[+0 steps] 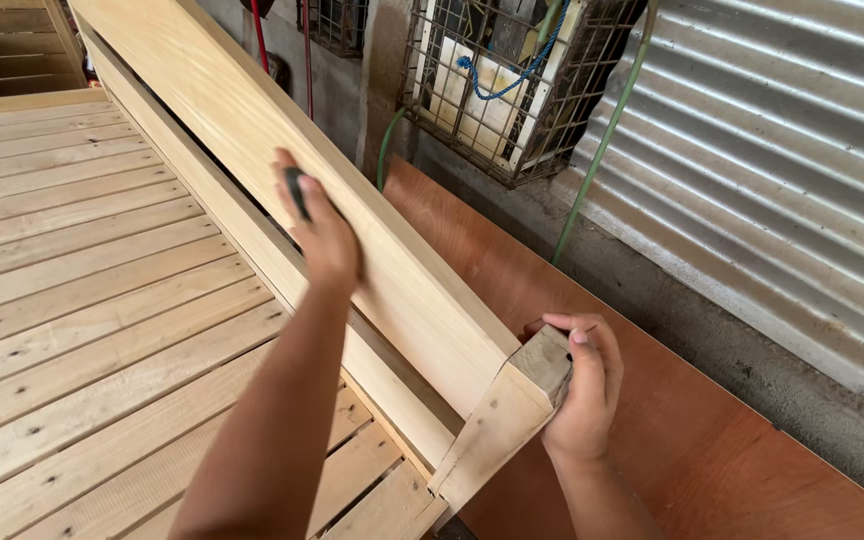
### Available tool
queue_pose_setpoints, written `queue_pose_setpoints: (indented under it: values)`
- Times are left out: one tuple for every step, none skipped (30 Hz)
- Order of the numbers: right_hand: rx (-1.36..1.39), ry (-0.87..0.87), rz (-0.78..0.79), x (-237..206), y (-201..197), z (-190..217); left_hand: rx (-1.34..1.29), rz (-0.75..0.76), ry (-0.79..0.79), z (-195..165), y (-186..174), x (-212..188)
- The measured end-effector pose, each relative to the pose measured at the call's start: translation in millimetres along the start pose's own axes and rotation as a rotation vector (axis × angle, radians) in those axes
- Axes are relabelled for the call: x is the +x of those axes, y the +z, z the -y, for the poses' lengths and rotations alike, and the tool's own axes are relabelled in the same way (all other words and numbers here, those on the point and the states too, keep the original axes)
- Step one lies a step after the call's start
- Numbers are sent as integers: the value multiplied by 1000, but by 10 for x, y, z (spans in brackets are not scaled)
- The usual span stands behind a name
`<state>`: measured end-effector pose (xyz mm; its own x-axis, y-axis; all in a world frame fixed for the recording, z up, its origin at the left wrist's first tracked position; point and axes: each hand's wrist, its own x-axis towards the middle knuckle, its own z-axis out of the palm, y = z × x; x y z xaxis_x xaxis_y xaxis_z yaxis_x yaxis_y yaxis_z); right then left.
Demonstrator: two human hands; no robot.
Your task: The person sands a slatted wooden furniture frame, first sanding the corner post and edges with a sanding block, then sanding the slatted top surface by hand, moving the block across the planks and along the rails.
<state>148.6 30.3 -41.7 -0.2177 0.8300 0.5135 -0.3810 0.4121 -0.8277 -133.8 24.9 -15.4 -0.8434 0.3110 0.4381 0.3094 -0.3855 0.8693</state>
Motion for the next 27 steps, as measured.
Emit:
queue_pose_setpoints:
  values:
    - [6, 11, -15, 0, -1, 6, -33, 19, 70, -34, 25, -169]
    - [12, 20, -31, 3, -1, 8, -25, 36, 140, -83, 40, -433]
    - [16, 4, -31, 1, 0, 10, -15, 54, 206, -136, 69, -780]
    - [19, -6, -29, 0, -1, 10, -67, 100, 397, -169, 79, -1130]
    - [24, -15, -25, -5, -1, 8, 74, 106, 545, -201, 102, -1481]
    - [24, -5, -26, -5, -5, 7, 118, 230, 533, -192, 104, -1765]
    - [22, 1, -28, -8, -8, 4, 158, 355, 521, -172, 118, -1955]
    - [19, 7, -30, -6, -16, 3, 187, 314, 553, -110, 134, -2021]
    - [13, -7, -34, -8, -20, -2, 214, 276, 585, -43, 129, -1979]
    - [2, -18, -34, -8, -31, -7, 239, 233, 611, 51, 130, -1808]
    - [-7, -29, -35, -11, -38, -14, 150, 154, 576, 149, 115, -1528]
    - [-5, -31, -26, -14, -47, -24, 62, 77, 544, 242, 100, -1170]
    - [-5, -31, -17, -22, -56, -33, 24, 55, 520, 328, 71, -769]
    - [-3, -30, -9, -32, -63, -45, 43, 76, 326, 388, 32, -362]
    - [15, -11, -16, -42, -70, -55, -37, 72, 233, 431, -5, 15]
    - [30, 6, -21, -50, -81, -59, -119, 68, 138, 444, -51, 320]
    - [46, 22, -26, -52, -92, -56, -121, 48, 107, 386, -78, 508]
    - [29, 45, -19, -46, -106, -41, -121, 28, 75, 338, -95, 594]
    - [12, 68, -11, -30, -123, -7, -121, 5, 44, 350, -92, 570]
    - [-2, 90, -2, -2, -135, 37, -164, 49, 129, 322, -65, 404]
    - [-92, 145, 21, 36, -141, 98, -204, 93, 214, 279, -36, 140]
    - [-181, 201, 43, 88, -145, 177, -276, 113, 355, 228, 42, -238]
    - [-272, 262, 64, 127, -133, 270, -299, 160, 569, 203, 84, -632]
    - [-408, 263, 163, 185, -98, 358, -98, 61, 510, 174, 179, -1075]
    - [-546, 263, 269, 270, -42, 450, 184, 79, 511, 173, 203, -1444]
    - [-682, 261, 381, 320, 32, 542, 45, -84, 549, 165, 311, -1776]
    - [-735, 245, 443, 336, 128, 621, 131, 18, 598, 224, 238, -1926]
